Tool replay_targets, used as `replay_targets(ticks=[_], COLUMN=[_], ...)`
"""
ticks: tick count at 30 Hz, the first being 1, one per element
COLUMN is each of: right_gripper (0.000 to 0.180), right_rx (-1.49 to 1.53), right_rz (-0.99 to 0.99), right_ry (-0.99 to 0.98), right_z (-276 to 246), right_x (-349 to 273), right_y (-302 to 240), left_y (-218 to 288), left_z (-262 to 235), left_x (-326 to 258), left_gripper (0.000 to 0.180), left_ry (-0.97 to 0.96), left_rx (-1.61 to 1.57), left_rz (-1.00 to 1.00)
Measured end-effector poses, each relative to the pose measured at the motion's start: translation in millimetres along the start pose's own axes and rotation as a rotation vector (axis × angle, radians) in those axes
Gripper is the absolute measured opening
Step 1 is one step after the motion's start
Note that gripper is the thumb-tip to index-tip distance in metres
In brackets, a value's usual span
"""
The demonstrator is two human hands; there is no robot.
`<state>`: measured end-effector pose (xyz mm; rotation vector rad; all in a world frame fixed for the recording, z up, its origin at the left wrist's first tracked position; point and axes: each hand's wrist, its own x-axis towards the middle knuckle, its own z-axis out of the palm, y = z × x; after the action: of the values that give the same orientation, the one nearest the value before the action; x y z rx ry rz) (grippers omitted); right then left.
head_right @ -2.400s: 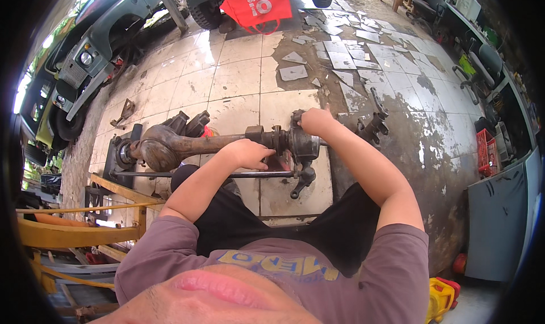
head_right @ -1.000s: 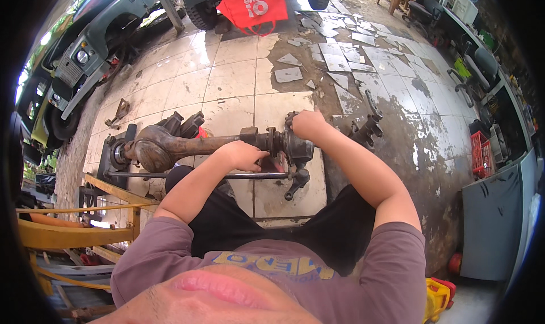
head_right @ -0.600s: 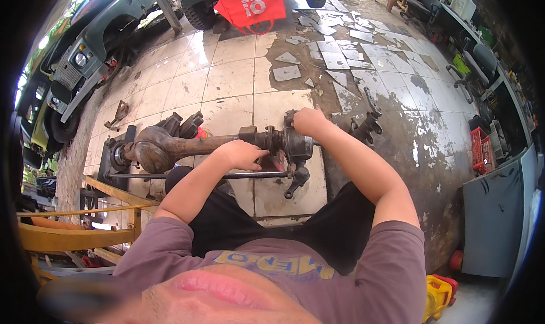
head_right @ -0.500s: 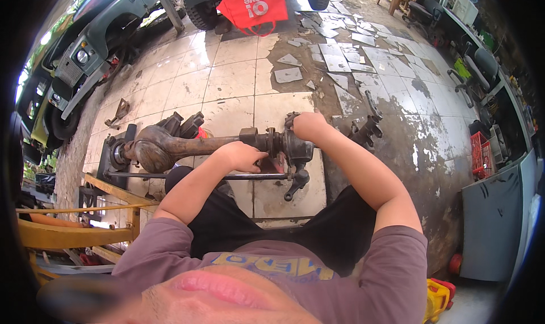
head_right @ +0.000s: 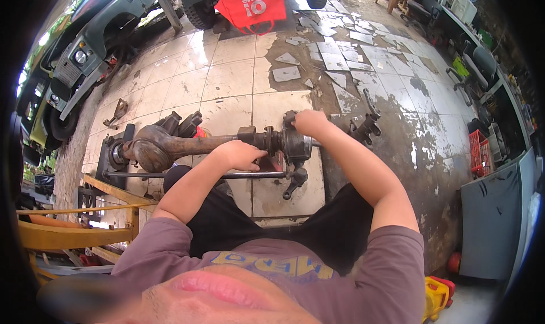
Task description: The person sits on the floor and works on a vehicle axle assembly clamped in a bench vise. They repeatedly insert and remove a small metal clip or retaining ring from the axle housing using both hands, adjusting the part's position multiple times.
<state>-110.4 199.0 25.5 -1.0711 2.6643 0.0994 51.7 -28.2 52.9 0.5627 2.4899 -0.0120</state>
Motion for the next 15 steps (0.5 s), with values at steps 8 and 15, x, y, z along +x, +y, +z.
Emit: replay_targets(ticks=[8, 15], right_gripper=[0.041, 0.044], right_rx=[0.033, 0.046], right_rz=[0.055, 0.039], right_ry=[-0.023, -0.023], right_z=[-2.1, -2.0], right_x=[2.4, 6.0], right_y=[1.5, 1.1], left_y=[6.6, 7.6], left_z=[-0.5, -6.5], left_x=[1.6, -0.8], left_gripper=[0.068, 0.068], left_ry=[-0.021, -0.05], left_rx=[0.0, -0.001], left_rz=[-0.008, -0.028])
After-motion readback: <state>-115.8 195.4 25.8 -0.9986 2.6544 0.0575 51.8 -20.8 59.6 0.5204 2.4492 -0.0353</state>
